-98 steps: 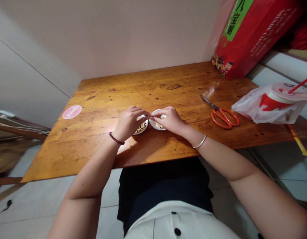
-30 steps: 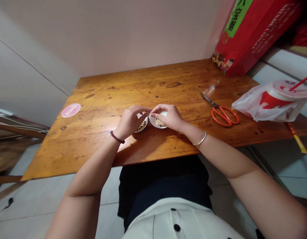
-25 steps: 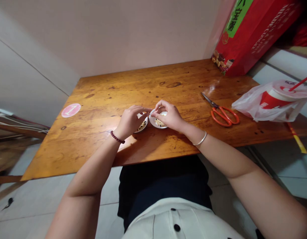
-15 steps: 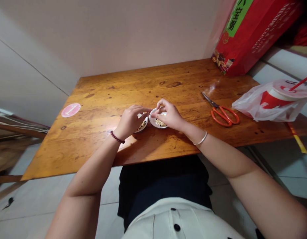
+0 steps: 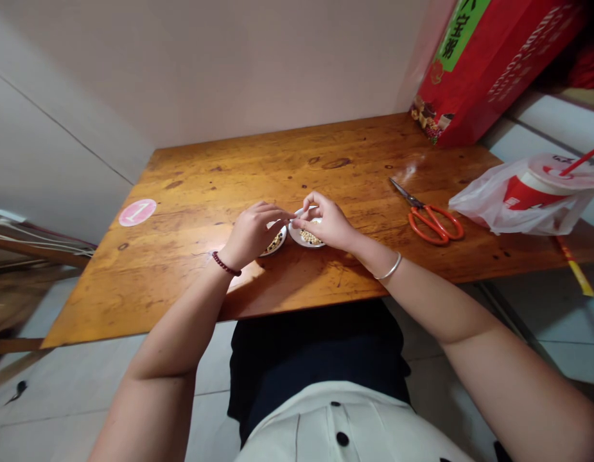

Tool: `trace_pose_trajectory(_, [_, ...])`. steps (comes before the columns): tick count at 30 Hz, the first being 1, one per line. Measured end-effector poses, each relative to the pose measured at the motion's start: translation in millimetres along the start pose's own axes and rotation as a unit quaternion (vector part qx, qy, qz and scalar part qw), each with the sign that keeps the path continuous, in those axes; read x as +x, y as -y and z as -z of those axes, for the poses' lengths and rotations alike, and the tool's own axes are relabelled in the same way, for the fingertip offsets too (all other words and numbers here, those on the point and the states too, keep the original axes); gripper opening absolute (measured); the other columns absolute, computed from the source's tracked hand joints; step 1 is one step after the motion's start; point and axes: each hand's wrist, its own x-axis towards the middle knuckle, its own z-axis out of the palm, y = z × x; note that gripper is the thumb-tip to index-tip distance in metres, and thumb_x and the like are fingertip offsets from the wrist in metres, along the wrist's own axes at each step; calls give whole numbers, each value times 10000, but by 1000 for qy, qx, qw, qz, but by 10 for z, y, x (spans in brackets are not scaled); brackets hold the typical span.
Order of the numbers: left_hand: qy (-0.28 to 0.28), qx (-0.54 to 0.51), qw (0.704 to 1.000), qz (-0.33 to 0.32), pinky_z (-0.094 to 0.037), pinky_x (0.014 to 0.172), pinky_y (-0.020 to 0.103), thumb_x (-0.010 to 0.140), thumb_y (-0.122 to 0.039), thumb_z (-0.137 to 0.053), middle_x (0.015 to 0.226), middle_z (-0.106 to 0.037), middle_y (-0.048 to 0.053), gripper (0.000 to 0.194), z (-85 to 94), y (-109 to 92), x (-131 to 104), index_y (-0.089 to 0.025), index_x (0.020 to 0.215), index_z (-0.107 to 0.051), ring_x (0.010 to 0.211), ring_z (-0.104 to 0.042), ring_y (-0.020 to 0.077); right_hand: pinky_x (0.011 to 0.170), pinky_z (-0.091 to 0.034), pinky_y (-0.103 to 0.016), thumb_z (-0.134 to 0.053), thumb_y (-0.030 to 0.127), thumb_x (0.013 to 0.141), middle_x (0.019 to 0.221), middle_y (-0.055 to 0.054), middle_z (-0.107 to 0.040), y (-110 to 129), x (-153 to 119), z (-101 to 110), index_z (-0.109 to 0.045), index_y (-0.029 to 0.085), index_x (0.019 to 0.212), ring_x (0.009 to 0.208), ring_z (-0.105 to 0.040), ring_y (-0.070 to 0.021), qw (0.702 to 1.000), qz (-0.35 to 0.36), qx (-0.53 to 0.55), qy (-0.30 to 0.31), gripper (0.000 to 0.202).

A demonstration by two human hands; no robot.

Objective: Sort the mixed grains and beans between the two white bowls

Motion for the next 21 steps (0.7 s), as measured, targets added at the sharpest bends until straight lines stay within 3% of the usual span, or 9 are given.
trace_pose_trajectory(6, [17, -43, 998, 51, -536, 691, 269, 933, -369, -597, 923, -757, 60, 235, 17, -34, 9, -227, 1009, -768, 784, -662, 168, 736, -546, -324, -784, 396, 745, 814, 5, -732, -1, 3, 2, -455, 249, 892, 808, -730, -190, 1000, -9, 12, 11, 389])
trace_pose_trajectory(14, [14, -57, 997, 51, -513, 655, 242, 911, -333, -631, 921, -759, 59, 208, 12, -15, -2, -231, 1030, -767, 723, -665, 144, 716, -547, -315, -773, 358, 752, 818, 1, -735, -17, -1, 3, -457, 251, 904, 792, -726, -187, 1000, -5, 22, 17, 367])
trace_pose_trajectory(21, [6, -108, 989, 101, -490, 612, 220, 900, -345, -665, 921, -780, 53, 359, -5, -47, -6, -219, 1233, -619, 674, -681, 128, 695, -559, -303, -754, 339, 770, 836, -7, -736, -15, -4, 4, -516, 240, 973, 821, -736, -195, 999, -10, 17, 32, 328])
